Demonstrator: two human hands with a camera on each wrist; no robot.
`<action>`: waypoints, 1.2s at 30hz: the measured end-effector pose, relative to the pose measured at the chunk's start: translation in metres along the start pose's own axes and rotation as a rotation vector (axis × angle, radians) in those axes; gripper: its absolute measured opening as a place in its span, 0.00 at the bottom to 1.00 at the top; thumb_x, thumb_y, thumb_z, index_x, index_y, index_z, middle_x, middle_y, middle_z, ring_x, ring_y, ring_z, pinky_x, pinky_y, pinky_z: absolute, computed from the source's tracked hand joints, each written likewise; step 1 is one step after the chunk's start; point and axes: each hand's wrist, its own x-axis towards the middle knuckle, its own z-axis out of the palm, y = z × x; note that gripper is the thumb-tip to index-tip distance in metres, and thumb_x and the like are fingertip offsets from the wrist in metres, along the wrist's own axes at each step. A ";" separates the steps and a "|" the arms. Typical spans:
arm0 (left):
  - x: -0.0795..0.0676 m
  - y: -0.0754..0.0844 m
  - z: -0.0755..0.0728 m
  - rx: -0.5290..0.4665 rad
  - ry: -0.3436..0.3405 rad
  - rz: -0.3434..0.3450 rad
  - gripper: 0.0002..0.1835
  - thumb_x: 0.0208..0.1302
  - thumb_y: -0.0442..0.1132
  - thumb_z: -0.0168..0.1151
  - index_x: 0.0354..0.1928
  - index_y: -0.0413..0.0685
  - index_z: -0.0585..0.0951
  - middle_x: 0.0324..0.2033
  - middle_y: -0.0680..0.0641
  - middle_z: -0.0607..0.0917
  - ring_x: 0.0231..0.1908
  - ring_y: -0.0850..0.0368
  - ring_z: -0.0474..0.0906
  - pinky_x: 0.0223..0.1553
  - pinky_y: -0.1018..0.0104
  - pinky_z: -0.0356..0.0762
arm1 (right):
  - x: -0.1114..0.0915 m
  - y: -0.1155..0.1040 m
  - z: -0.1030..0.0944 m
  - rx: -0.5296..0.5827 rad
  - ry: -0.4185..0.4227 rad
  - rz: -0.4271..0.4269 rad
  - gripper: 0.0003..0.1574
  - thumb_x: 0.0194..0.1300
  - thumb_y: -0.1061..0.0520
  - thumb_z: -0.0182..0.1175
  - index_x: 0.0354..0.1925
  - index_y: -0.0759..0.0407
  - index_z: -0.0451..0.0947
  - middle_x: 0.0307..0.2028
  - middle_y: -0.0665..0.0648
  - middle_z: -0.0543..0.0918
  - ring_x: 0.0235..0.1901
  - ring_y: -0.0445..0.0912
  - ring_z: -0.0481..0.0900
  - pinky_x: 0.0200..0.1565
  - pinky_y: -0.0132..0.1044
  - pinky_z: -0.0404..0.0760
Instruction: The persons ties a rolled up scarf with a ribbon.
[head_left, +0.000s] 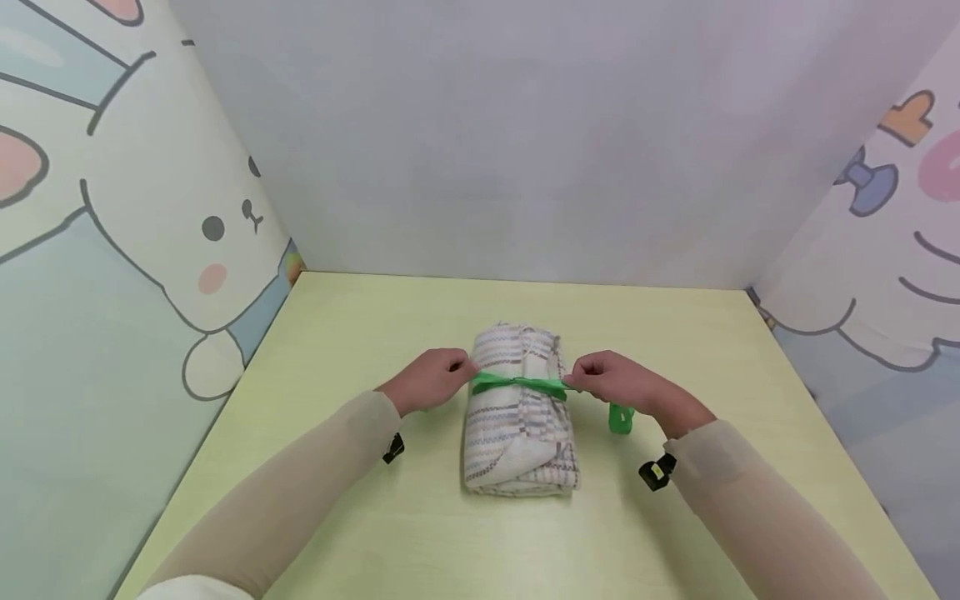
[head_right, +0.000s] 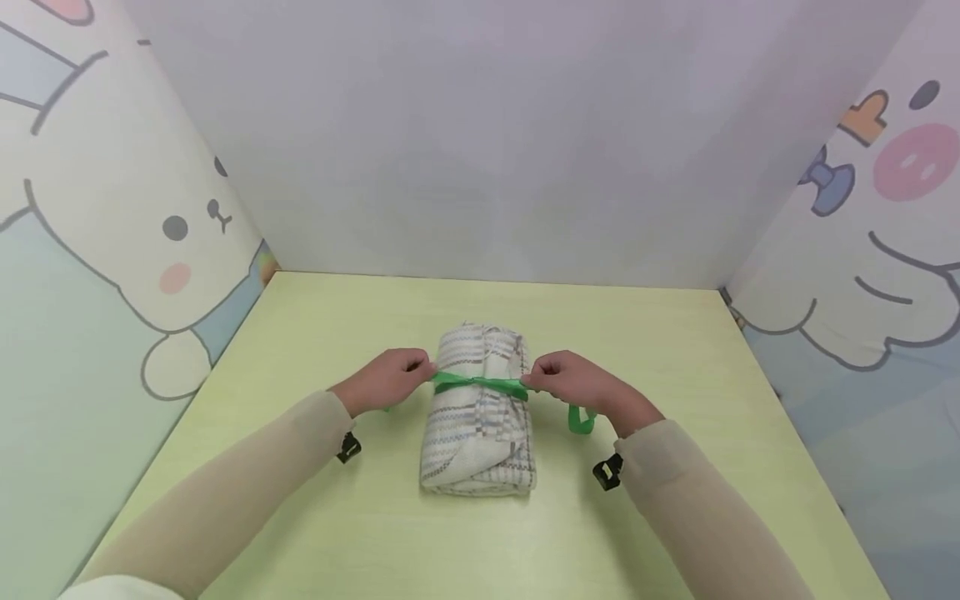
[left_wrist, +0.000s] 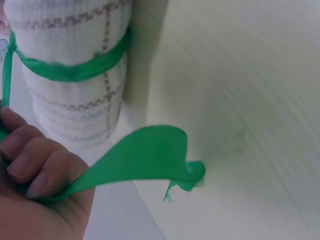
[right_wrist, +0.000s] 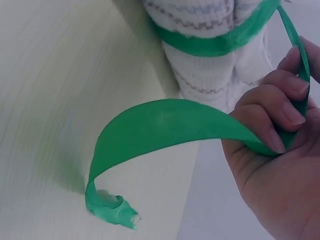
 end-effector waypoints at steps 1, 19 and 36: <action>0.000 -0.002 0.000 0.009 0.001 -0.008 0.19 0.80 0.52 0.53 0.32 0.48 0.74 0.24 0.51 0.70 0.24 0.56 0.66 0.28 0.62 0.65 | -0.001 0.002 0.000 -0.008 0.014 0.005 0.28 0.77 0.43 0.59 0.27 0.61 0.68 0.20 0.50 0.60 0.21 0.47 0.58 0.36 0.46 0.69; -0.007 -0.022 -0.006 0.081 0.026 -0.048 0.19 0.79 0.55 0.54 0.35 0.48 0.77 0.24 0.50 0.72 0.25 0.55 0.68 0.30 0.62 0.66 | -0.003 0.021 -0.009 0.059 0.111 0.022 0.31 0.79 0.40 0.55 0.28 0.63 0.66 0.18 0.51 0.61 0.19 0.47 0.57 0.30 0.43 0.65; -0.010 -0.052 -0.015 0.089 0.028 -0.035 0.20 0.79 0.56 0.53 0.31 0.52 0.73 0.23 0.52 0.70 0.23 0.57 0.64 0.29 0.62 0.64 | -0.017 0.052 -0.009 0.053 0.165 0.039 0.30 0.80 0.42 0.54 0.30 0.63 0.65 0.19 0.53 0.62 0.21 0.47 0.58 0.28 0.41 0.65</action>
